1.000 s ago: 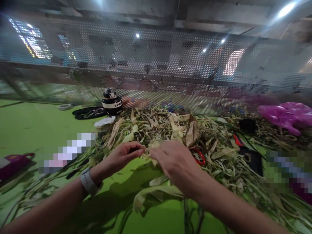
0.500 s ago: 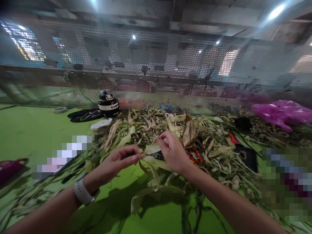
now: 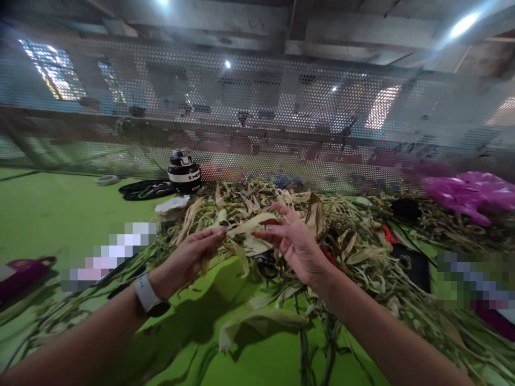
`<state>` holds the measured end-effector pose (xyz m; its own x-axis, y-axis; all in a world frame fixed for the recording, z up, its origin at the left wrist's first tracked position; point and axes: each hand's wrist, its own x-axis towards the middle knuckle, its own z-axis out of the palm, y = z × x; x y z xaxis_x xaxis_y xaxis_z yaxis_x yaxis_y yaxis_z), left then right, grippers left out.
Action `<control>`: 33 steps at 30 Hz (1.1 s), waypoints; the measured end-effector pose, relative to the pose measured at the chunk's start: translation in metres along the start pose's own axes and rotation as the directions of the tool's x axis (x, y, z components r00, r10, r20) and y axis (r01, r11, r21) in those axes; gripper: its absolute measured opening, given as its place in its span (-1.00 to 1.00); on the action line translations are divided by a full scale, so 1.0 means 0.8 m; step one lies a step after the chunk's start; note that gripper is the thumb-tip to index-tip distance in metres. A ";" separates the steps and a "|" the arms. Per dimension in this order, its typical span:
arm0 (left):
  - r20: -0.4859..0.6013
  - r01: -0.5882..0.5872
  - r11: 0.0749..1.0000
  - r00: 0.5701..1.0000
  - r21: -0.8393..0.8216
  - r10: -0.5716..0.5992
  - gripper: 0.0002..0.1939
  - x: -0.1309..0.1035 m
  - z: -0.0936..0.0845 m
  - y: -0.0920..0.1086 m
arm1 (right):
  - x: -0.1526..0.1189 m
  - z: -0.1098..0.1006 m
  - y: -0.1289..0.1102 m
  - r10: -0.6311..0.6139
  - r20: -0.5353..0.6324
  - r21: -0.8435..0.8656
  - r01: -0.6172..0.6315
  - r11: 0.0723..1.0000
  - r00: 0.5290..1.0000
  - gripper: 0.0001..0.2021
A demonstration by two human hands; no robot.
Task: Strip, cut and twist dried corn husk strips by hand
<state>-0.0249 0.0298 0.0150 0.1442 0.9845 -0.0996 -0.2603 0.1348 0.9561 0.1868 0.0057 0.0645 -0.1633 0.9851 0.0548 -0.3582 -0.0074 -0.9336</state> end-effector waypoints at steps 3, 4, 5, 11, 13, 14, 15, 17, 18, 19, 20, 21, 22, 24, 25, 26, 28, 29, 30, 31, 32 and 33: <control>0.014 0.016 0.998 1.000 -0.066 -0.015 -0.72 0.004 -0.003 -0.005 | -0.003 0.000 0.001 -0.042 0.135 -0.040 0.048 0.998 0.990 -0.47; 0.034 0.022 0.997 0.999 -0.069 -0.020 -0.72 0.005 -0.004 -0.008 | -0.003 0.000 0.002 -0.043 0.152 -0.059 0.052 0.997 0.987 -0.51; 0.060 0.028 0.998 0.998 -0.059 -0.024 -0.73 0.006 -0.004 -0.010 | -0.004 0.000 0.003 -0.040 0.153 -0.077 0.053 0.996 0.987 -0.56; 0.100 -0.010 0.993 0.995 0.117 -0.001 -0.69 -0.008 0.006 -0.009 | 0.001 0.001 0.011 -0.073 -0.012 -0.107 0.071 0.992 0.997 -0.64; 0.054 0.024 0.983 0.998 0.184 -0.034 -0.68 -0.015 0.013 -0.006 | 0.005 -0.001 0.015 -0.093 -0.081 -0.189 0.076 0.979 0.992 -0.67; 0.036 0.030 0.978 0.999 0.206 -0.038 -0.68 -0.018 0.016 -0.004 | 0.007 -0.003 0.017 -0.110 -0.101 -0.240 0.083 0.967 0.989 -0.69; 0.029 0.025 0.976 0.999 0.217 -0.032 -0.69 -0.021 0.019 -0.003 | 0.008 -0.004 0.018 -0.129 -0.109 -0.285 0.093 0.954 0.986 -0.71; 0.042 0.003 0.975 0.999 0.224 -0.012 -0.70 -0.025 0.023 -0.001 | 0.009 -0.006 0.021 -0.167 -0.108 -0.341 0.121 0.932 0.980 -0.74; 0.056 -0.003 0.974 0.998 0.225 -0.010 -0.70 -0.026 0.025 -0.001 | 0.009 -0.007 0.021 -0.185 -0.101 -0.351 0.139 0.926 0.977 -0.75; 0.072 -0.002 0.974 0.997 0.228 -0.015 -0.70 -0.026 0.025 -0.001 | 0.007 -0.006 0.022 -0.203 -0.090 -0.350 0.160 0.923 0.975 -0.76; 0.088 0.004 0.973 0.996 0.230 -0.025 -0.70 -0.027 0.025 -0.001 | 0.005 -0.005 0.021 -0.208 -0.070 -0.341 0.173 0.924 0.976 -0.79; 0.106 0.014 0.973 0.994 0.231 -0.040 -0.69 -0.027 0.025 -0.002 | 0.002 -0.003 0.021 -0.201 -0.037 -0.329 0.177 0.928 0.979 -0.81; 0.123 0.026 0.973 0.991 0.230 -0.056 -0.68 -0.027 0.025 -0.002 | -0.001 -0.001 0.021 -0.184 0.003 -0.318 0.175 0.932 0.983 -0.83; 0.158 0.047 0.973 0.984 0.226 -0.085 -0.67 -0.028 0.024 -0.003 | -0.006 0.003 0.020 -0.135 0.088 -0.336 0.157 0.929 0.987 -0.85; 0.172 0.059 0.972 0.980 0.227 -0.099 -0.67 -0.028 0.024 -0.004 | -0.008 0.004 0.021 -0.116 0.123 -0.368 0.154 0.917 0.986 -0.85; 0.180 0.069 0.971 0.977 0.229 -0.111 -0.67 -0.029 0.023 -0.004 | -0.009 0.005 0.021 -0.108 0.151 -0.409 0.161 0.898 0.983 -0.86; 0.188 0.081 0.968 0.974 0.236 -0.127 -0.67 -0.030 0.023 -0.004 | -0.008 0.006 0.023 -0.112 0.191 -0.494 0.194 0.848 0.975 -0.85; 0.194 0.086 0.967 0.972 0.240 -0.134 -0.68 -0.030 0.023 -0.003 | -0.008 0.005 0.024 -0.118 0.207 -0.533 0.213 0.819 0.971 -0.85; 0.202 0.087 0.967 0.970 0.240 -0.137 -0.69 -0.030 0.023 -0.003 | -0.007 0.004 0.024 -0.128 0.220 -0.569 0.234 0.788 0.967 -0.84; 0.214 0.084 0.968 0.967 0.237 -0.136 -0.70 -0.030 0.023 -0.002 | -0.006 0.003 0.024 -0.140 0.231 -0.603 0.254 0.756 0.963 -0.84; 0.226 0.081 0.969 0.965 0.233 -0.135 -0.71 -0.030 0.023 -0.002 | -0.005 0.002 0.024 -0.143 0.242 -0.635 0.268 0.725 0.960 -0.84; 0.236 0.081 0.970 0.962 0.231 -0.136 -0.71 -0.029 0.023 -0.001 | -0.004 0.001 0.023 -0.139 0.252 -0.660 0.275 0.699 0.958 -0.84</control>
<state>-0.0108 0.0046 0.0213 0.3999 0.9023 -0.1610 -0.0203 0.1844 0.9826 0.1800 0.0019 0.0474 -0.3381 0.9011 0.2716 0.3113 0.3794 -0.8713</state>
